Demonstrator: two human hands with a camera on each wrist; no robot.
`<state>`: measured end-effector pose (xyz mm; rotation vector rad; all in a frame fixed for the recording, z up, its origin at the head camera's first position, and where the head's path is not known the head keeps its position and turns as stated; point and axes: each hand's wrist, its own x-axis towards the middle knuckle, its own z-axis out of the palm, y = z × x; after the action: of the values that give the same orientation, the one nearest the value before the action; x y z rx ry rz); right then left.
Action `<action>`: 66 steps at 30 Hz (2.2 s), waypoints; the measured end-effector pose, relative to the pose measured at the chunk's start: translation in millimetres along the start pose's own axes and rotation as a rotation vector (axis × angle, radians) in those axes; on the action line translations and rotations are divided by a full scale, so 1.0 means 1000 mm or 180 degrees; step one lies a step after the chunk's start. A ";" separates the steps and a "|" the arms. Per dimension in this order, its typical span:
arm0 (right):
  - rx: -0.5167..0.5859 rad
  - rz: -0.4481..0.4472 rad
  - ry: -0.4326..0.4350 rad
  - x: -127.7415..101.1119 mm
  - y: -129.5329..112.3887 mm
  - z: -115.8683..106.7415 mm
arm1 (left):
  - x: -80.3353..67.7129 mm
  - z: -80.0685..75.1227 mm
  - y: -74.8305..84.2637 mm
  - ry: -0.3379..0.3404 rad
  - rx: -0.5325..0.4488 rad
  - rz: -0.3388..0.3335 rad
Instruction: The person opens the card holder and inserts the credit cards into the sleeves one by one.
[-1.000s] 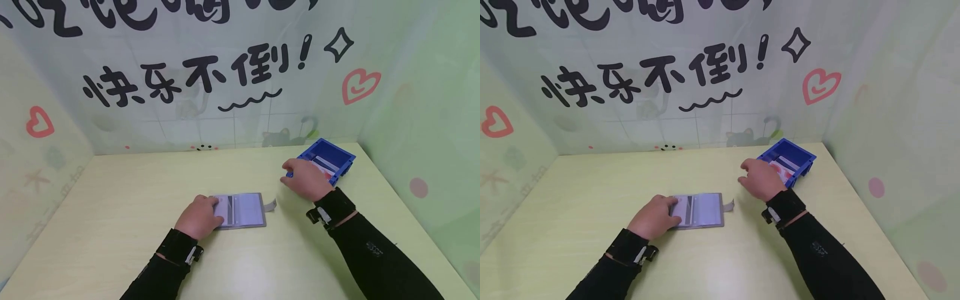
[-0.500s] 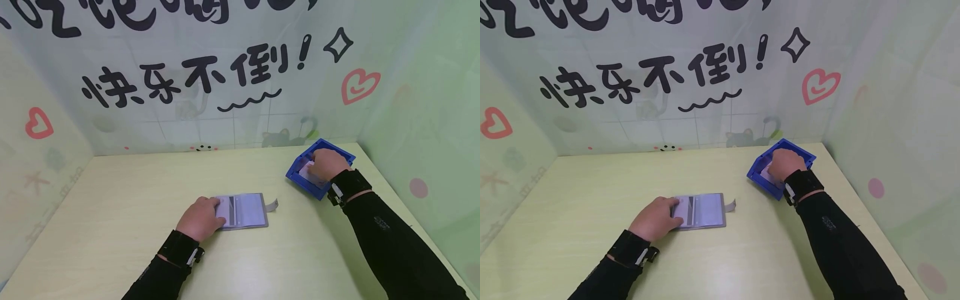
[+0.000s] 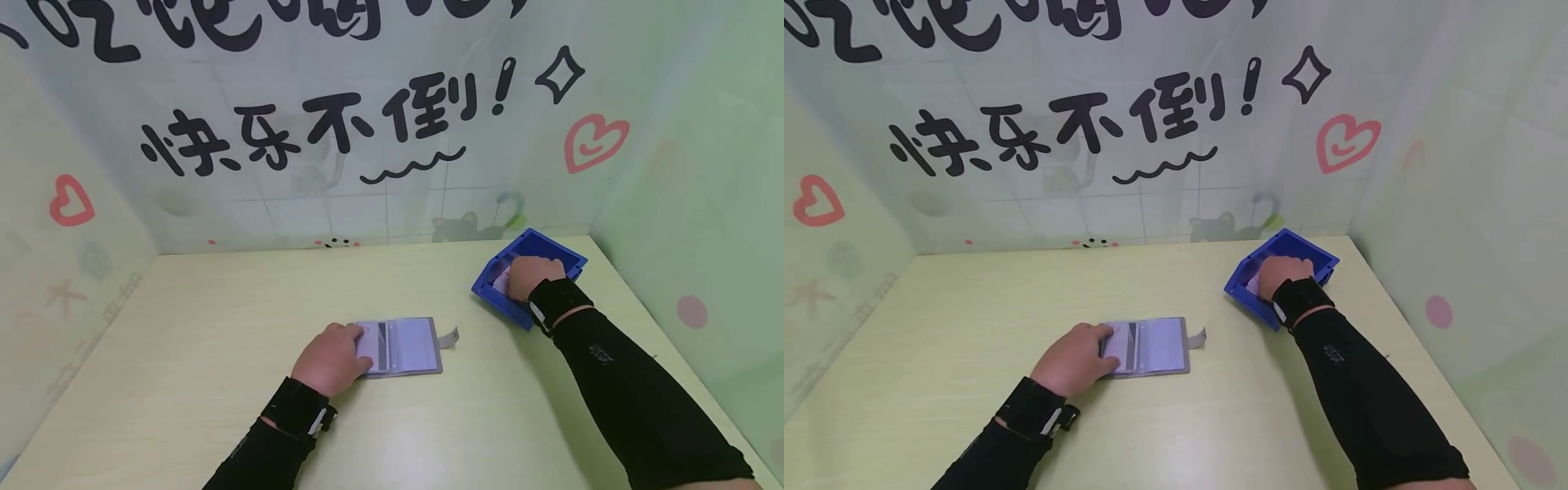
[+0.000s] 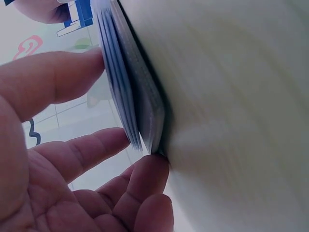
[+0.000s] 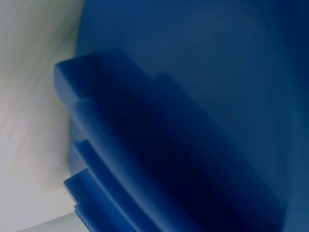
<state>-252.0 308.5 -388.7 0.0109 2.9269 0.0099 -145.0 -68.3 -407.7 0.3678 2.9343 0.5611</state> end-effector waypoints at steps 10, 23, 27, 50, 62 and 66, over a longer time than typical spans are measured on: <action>-0.0051 0.0023 -0.0139 -0.011 -0.014 -0.012 | -0.003 -0.005 0.003 -0.0004 -0.0002 0.0003; 0.0054 0.0034 -0.0134 -0.009 -0.012 -0.007 | -0.001 -0.002 0.001 -0.0015 0.0033 0.0001; 0.0066 0.0038 -0.0138 -0.008 -0.012 -0.006 | -0.002 -0.002 0.000 -0.0015 0.0060 -0.0008; 0.0029 0.0020 -0.0097 -0.014 -0.017 -0.009 | -0.002 -0.002 -0.002 0.0010 0.0110 0.0007; 0.0170 0.0000 -0.0114 -0.010 -0.013 -0.008 | -0.002 -0.002 -0.001 0.0021 0.0101 0.0006; 0.0139 -0.0013 -0.0133 -0.012 -0.013 -0.010 | -0.002 -0.002 0.001 0.0013 0.0098 -0.0002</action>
<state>-242.5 295.9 -376.5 0.0117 2.8848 -0.0540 -143.3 -69.2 -405.2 0.3697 2.9498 0.5177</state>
